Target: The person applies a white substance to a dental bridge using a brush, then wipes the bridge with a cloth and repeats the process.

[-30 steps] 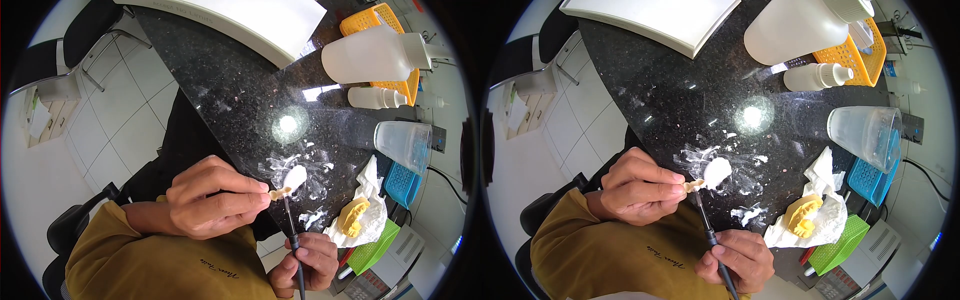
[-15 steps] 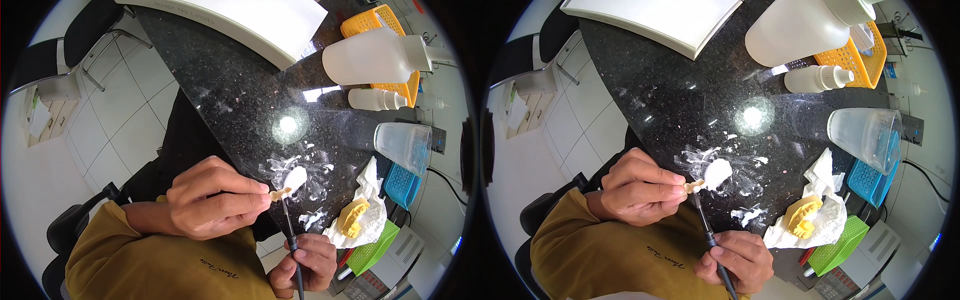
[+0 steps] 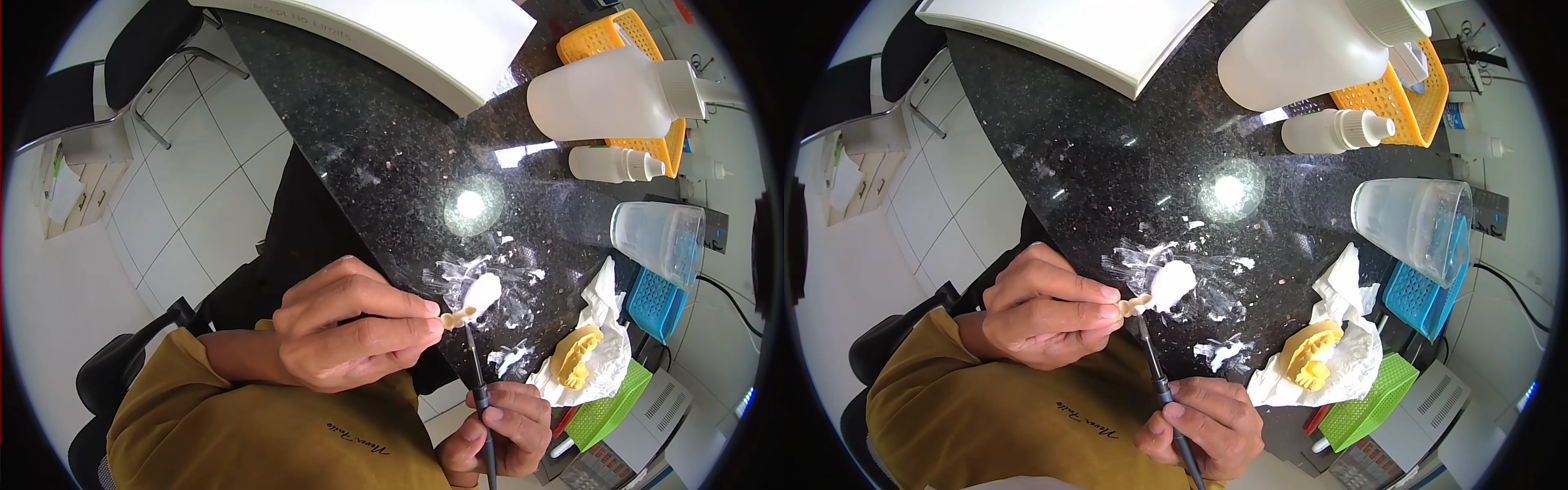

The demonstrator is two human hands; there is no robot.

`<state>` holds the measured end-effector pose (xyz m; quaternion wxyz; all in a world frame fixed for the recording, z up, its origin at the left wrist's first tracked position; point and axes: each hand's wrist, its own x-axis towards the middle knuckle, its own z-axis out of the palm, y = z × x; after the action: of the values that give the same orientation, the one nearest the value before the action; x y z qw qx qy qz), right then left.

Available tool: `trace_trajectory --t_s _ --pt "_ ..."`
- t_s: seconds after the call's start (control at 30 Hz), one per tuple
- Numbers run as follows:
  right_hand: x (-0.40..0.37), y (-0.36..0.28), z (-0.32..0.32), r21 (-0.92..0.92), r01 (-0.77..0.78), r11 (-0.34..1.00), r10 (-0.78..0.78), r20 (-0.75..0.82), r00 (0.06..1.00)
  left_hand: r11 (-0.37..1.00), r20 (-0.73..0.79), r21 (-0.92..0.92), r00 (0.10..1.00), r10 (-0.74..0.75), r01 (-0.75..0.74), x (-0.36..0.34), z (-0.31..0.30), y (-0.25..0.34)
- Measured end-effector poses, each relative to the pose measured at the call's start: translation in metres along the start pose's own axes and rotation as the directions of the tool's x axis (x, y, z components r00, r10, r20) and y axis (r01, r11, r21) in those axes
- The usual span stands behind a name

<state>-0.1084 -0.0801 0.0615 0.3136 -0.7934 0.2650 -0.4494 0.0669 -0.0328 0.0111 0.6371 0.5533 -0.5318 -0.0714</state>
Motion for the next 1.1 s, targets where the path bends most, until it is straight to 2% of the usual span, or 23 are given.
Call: trace_trajectory --t_s 0.67,1.1 --pt "-0.0004 0.0012 -0.0009 0.024 0.012 1.000 -0.013 0.025 1.000 1.000 0.001 0.002 1.000 0.020 -0.020 0.0006 -0.0003 -0.0008" --pt "0.0008 0.0011 -0.0036 0.033 0.009 0.999 -0.011 0.066 0.998 1.000 0.020 -0.008 1.000 -0.023 0.024 0.0028 -0.0023 0.0028"
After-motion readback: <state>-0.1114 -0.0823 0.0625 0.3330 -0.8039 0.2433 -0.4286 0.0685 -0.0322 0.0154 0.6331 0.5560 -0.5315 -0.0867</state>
